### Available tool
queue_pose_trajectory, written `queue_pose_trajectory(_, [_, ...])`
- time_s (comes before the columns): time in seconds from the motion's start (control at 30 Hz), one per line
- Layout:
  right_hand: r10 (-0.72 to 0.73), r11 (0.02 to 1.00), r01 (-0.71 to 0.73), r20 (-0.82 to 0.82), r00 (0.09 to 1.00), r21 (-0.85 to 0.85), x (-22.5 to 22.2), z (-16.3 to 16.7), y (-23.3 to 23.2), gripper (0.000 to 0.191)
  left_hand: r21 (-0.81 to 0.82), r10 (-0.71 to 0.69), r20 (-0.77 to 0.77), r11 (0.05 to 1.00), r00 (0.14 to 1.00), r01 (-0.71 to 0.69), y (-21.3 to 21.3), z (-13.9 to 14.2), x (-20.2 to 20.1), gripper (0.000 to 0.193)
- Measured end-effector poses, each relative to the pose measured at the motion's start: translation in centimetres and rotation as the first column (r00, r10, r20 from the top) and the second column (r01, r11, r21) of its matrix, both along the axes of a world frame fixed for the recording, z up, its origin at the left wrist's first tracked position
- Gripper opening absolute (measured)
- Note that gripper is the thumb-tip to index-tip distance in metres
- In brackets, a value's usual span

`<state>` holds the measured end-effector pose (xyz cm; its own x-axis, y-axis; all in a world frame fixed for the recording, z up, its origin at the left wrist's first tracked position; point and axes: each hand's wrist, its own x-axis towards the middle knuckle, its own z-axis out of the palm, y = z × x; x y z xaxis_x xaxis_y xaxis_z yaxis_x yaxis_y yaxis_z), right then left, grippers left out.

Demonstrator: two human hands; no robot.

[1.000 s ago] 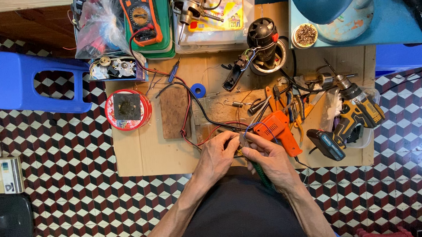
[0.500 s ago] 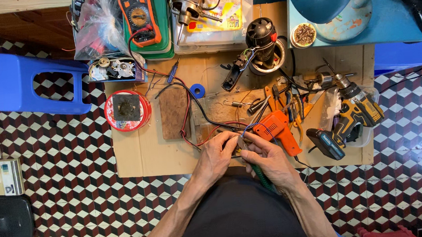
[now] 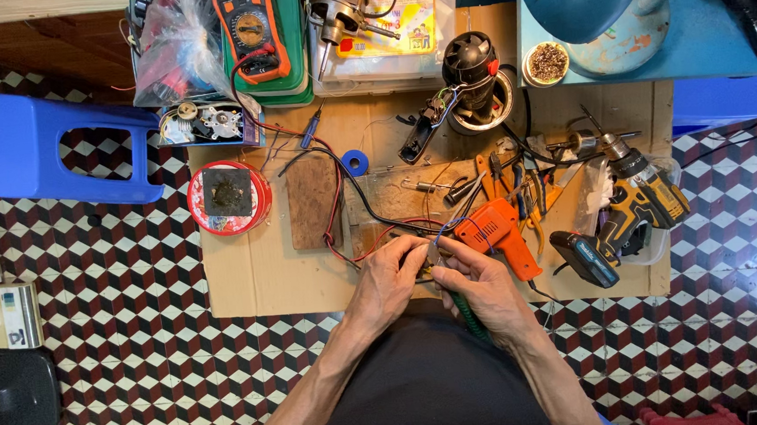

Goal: The person works at a cluttered workbench on a small electric motor with a fan rotor, handling its wires. They use a soldering iron to solder wire connections on the motor, manipulate the wires by hand, and use pliers and a multimeter on the bench while working on the connections.

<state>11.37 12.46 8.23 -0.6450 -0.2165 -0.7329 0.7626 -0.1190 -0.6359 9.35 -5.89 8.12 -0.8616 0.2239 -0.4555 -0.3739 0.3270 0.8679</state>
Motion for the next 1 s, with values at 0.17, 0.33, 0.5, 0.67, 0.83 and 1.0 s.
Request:
queue_pose_trajectory(0.17, [-0.002, 0.999, 0.005, -0.060, 0.998, 0.048, 0.4, -0.2, -0.2, 0.061, 0.028, -0.008, -0.019, 1.000, 1.000, 0.009, -0.1, 0.3, -0.1, 0.029])
queue_pose_trajectory(0.33, [-0.016, 1.000, 0.017, -0.056, 0.998, 0.018, 0.5, -0.4, -0.1, 0.058, 0.030, -0.034, -0.037, 0.999, 0.999, 0.035, -0.4, 0.8, -0.1, 0.027])
queue_pose_trajectory(0.5, [-0.049, 0.998, 0.047, -0.031, 0.998, -0.048, 0.5, -0.7, 0.1, 0.056, 0.019, -0.039, -0.155, 0.999, 0.987, 0.042, -0.8, 1.3, 0.0, 0.025])
queue_pose_trajectory(0.67, [-0.079, 0.993, 0.076, -0.027, 0.997, -0.088, 0.7, -0.6, -0.1, 0.055, 0.008, -0.047, -0.126, 0.999, 0.991, 0.049, -1.0, 1.6, 0.1, 0.025])
queue_pose_trajectory(0.83, [-0.085, 0.995, 0.085, -0.007, 0.996, -0.057, 0.8, -0.5, -0.1, 0.055, 0.009, -0.053, -0.134, 0.998, 0.990, 0.054, -1.1, 1.7, 0.4, 0.024])
queue_pose_trajectory(1.0, [-0.110, 0.989, 0.110, 0.008, 0.994, -0.099, 0.7, -0.4, -0.1, 0.056, 0.023, -0.076, -0.117, 0.997, 0.990, 0.079, -1.2, 1.7, 0.3, 0.023])
